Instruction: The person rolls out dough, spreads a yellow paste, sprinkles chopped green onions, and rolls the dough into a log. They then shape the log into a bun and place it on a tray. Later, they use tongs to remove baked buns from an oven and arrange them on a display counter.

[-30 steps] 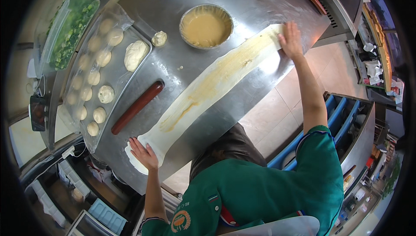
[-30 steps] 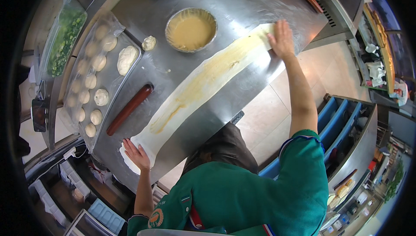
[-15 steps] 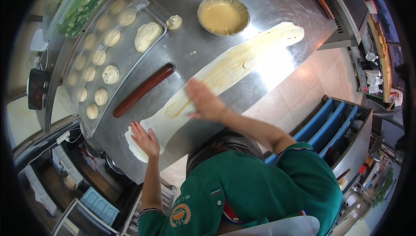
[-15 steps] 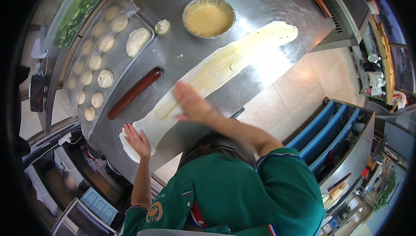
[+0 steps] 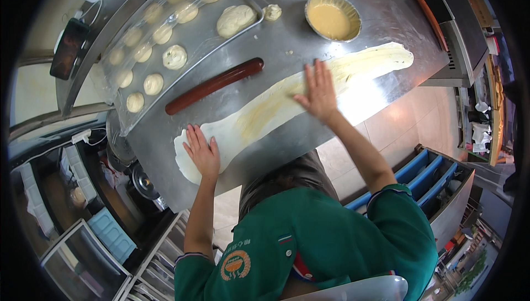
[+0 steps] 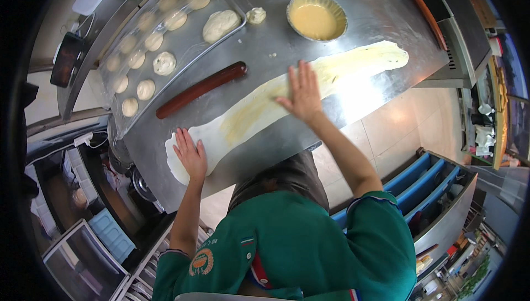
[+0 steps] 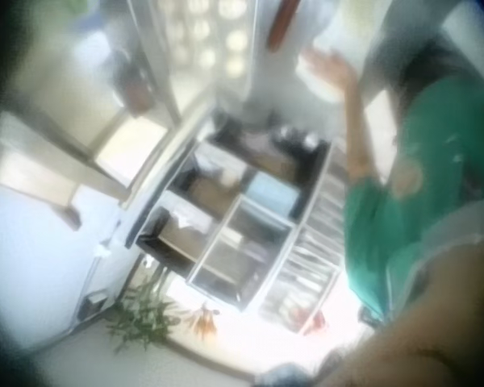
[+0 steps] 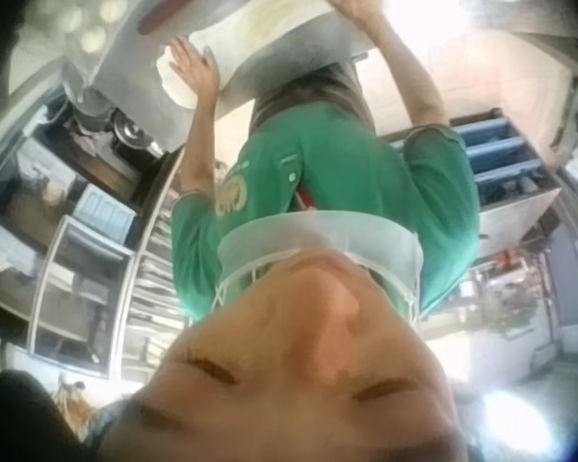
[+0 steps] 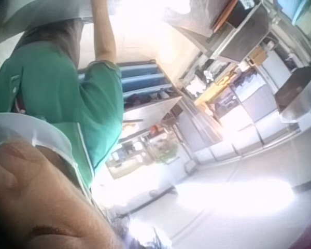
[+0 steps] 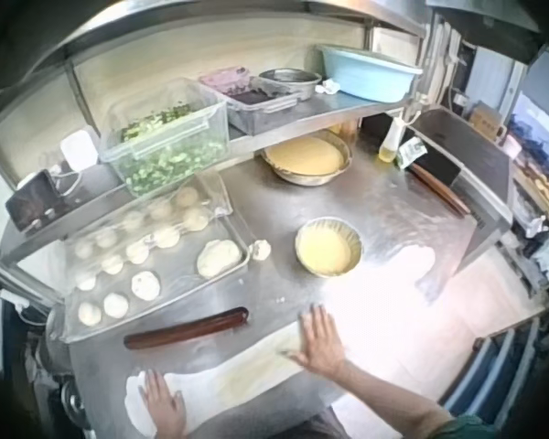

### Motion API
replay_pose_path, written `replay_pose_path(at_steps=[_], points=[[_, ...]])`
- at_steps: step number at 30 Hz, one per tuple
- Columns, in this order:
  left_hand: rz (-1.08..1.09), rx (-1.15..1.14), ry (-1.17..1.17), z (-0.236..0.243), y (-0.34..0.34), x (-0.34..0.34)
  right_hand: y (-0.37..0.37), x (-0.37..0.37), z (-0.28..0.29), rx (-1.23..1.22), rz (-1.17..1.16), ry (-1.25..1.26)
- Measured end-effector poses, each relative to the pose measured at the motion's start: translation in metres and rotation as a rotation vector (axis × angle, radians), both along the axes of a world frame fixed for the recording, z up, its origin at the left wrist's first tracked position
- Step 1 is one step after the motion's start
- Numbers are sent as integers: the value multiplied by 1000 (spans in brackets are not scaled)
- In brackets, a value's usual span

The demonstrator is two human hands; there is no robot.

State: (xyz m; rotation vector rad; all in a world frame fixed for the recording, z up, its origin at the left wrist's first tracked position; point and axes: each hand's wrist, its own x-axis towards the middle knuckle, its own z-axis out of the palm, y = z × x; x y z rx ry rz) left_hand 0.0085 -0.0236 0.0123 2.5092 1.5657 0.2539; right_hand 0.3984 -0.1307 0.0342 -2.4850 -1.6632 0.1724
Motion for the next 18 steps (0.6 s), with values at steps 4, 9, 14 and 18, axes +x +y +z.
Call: replay_pose_path(at_steps=[4, 9, 14, 18], points=[[3, -5, 0, -2, -1, -1, -1, -128, 0, 35, 568, 219], [5, -11, 33, -7, 2, -7, -4, -136, -13, 93, 927, 455], [9, 2, -12, 2, 1, -8, -33, 12, -11, 110, 260, 197], [42, -134, -208, 14, 6, -14, -30, 62, 17, 177, -77, -35]])
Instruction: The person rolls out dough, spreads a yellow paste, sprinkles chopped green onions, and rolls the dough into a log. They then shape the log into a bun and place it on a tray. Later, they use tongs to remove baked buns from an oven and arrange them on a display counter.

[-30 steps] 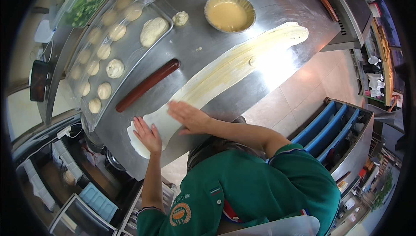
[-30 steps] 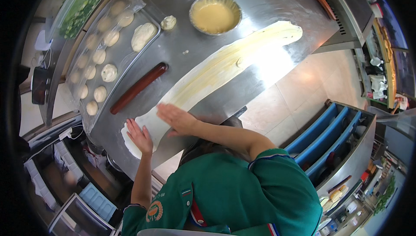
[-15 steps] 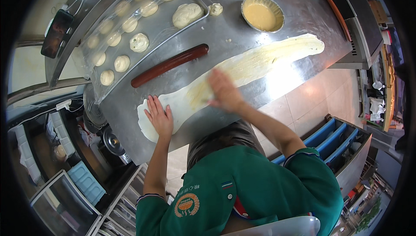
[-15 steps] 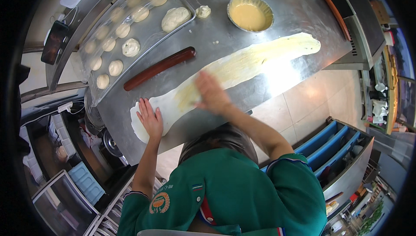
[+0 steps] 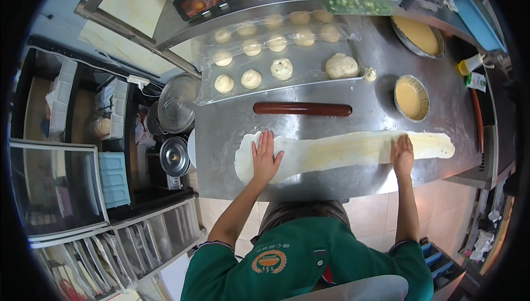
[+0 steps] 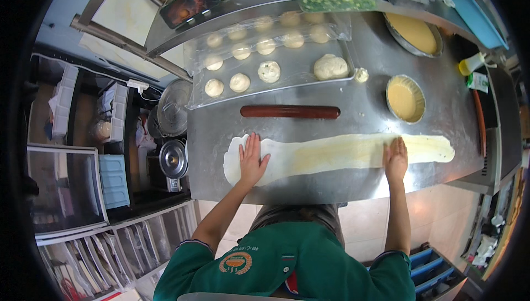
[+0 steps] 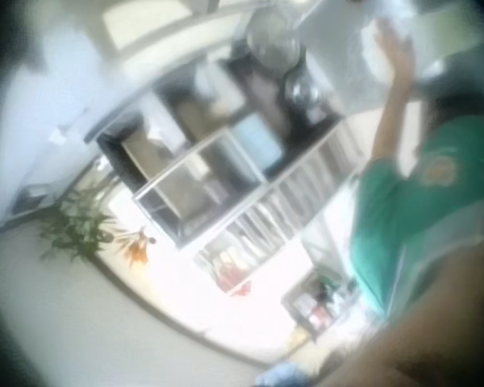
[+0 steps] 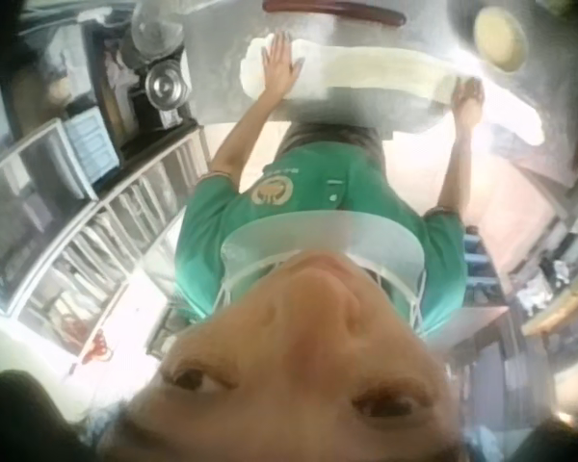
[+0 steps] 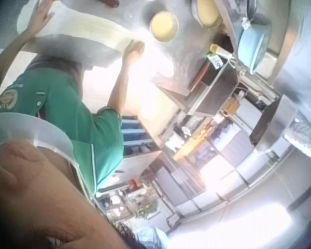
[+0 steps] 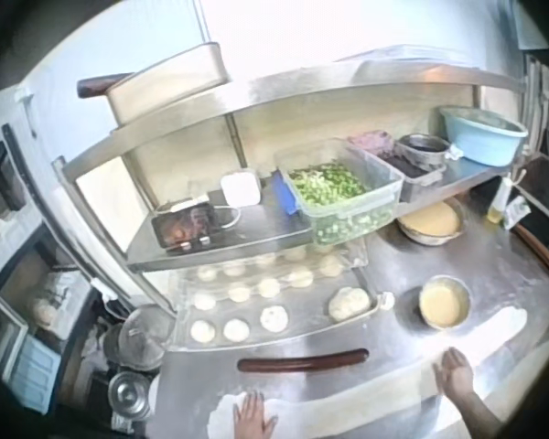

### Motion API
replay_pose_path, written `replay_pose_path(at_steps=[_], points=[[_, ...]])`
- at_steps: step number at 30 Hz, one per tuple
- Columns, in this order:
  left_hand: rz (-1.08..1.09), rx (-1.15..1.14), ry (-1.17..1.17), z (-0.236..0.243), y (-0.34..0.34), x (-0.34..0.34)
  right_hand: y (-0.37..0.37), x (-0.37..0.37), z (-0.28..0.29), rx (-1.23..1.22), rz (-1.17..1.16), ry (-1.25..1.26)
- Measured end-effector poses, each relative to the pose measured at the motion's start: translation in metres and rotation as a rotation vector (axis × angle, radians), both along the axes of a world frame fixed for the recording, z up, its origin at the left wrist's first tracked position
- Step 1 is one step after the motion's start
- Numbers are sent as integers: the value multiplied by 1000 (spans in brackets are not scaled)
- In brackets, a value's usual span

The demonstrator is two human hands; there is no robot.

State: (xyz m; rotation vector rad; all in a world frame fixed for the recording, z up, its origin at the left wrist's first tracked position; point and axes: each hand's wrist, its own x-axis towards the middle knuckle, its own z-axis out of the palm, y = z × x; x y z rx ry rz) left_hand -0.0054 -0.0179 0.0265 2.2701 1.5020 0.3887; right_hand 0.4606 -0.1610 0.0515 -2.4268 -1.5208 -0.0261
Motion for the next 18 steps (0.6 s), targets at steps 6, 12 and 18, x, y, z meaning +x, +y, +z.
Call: replay_pose_path(at_steps=[6, 12, 18], points=[[-80, 34, 106, 12, 1, -51, 94, 40, 34, 184, 94, -82], [-94, 62, 130, 2, 2, -67, 114, 55, 23, 32, 33, -11], [-18, 39, 257, 3, -11, -124, 113, 2, 27, 720, -346, 1052]])
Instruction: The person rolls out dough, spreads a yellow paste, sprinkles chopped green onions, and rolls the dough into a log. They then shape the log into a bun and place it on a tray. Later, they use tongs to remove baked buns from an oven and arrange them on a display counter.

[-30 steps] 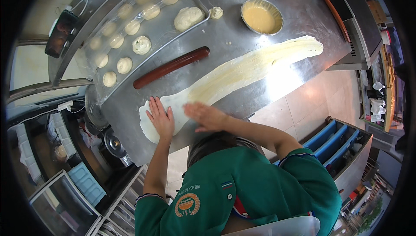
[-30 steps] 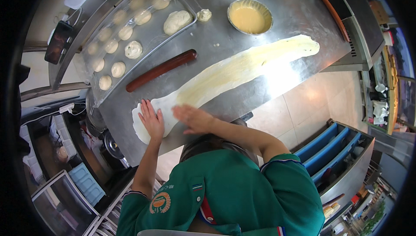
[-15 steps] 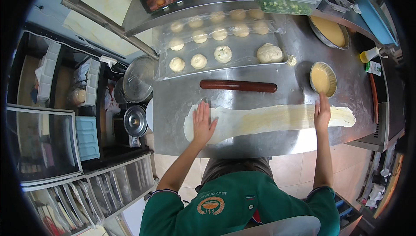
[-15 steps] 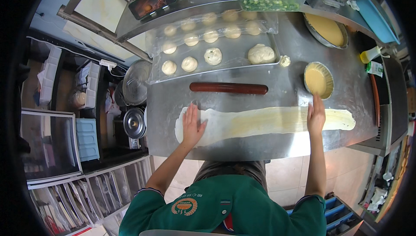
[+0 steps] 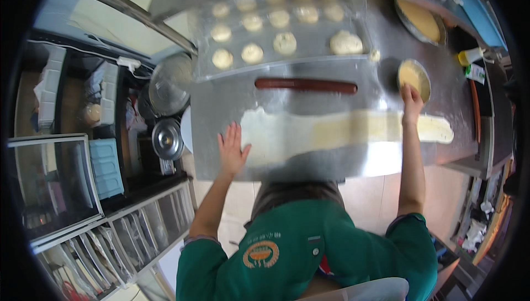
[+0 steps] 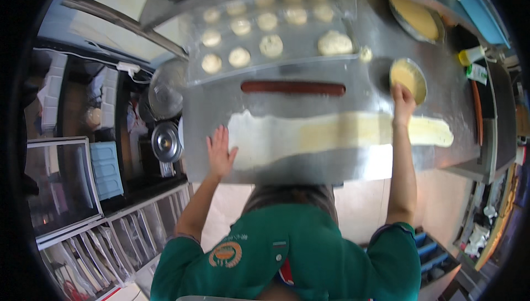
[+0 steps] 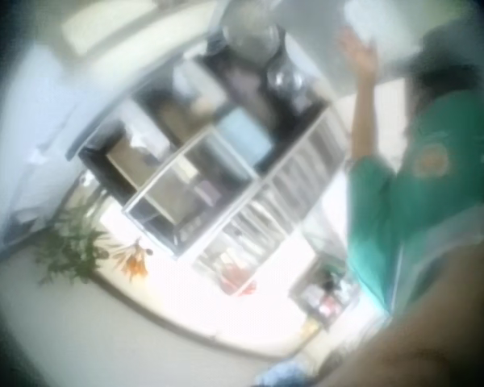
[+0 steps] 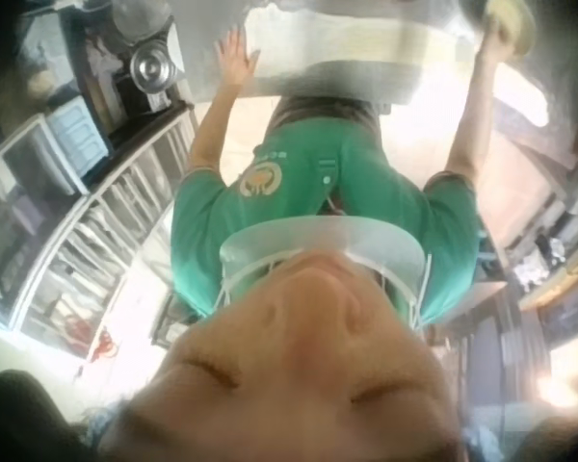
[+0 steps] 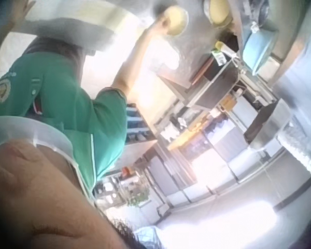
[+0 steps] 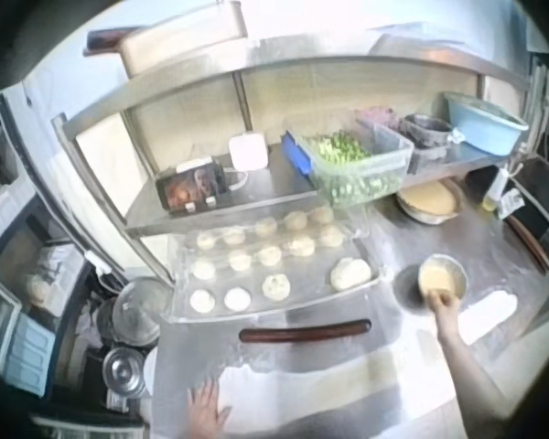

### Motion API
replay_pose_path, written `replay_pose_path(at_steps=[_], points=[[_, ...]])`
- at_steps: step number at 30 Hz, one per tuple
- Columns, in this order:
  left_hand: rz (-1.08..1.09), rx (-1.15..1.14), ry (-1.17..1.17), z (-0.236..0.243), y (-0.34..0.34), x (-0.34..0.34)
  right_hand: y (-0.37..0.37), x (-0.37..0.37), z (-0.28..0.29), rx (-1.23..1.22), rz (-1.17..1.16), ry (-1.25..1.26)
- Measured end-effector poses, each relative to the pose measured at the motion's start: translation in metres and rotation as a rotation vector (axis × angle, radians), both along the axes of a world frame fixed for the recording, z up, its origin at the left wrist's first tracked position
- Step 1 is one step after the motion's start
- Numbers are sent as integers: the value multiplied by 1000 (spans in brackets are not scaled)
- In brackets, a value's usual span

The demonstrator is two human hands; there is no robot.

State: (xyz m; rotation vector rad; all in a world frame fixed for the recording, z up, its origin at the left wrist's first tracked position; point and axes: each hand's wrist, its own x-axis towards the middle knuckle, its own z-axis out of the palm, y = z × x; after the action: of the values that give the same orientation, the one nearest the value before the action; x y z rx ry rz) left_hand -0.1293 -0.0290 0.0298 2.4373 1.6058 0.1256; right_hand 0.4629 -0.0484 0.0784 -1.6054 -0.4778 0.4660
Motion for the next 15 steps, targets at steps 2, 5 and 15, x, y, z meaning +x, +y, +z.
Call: replay_pose_path(at_steps=[2, 5, 15], points=[[-21, 47, -78, -8, -4, -7, -13, -66, 0, 39, 232, -370], [-24, 32, -74, -16, -6, -11, -34, -198, -9, -4, 604, -880], [-33, -26, -99, -5, -1, -7, -73, -231, -34, -681, 747, -1006]])
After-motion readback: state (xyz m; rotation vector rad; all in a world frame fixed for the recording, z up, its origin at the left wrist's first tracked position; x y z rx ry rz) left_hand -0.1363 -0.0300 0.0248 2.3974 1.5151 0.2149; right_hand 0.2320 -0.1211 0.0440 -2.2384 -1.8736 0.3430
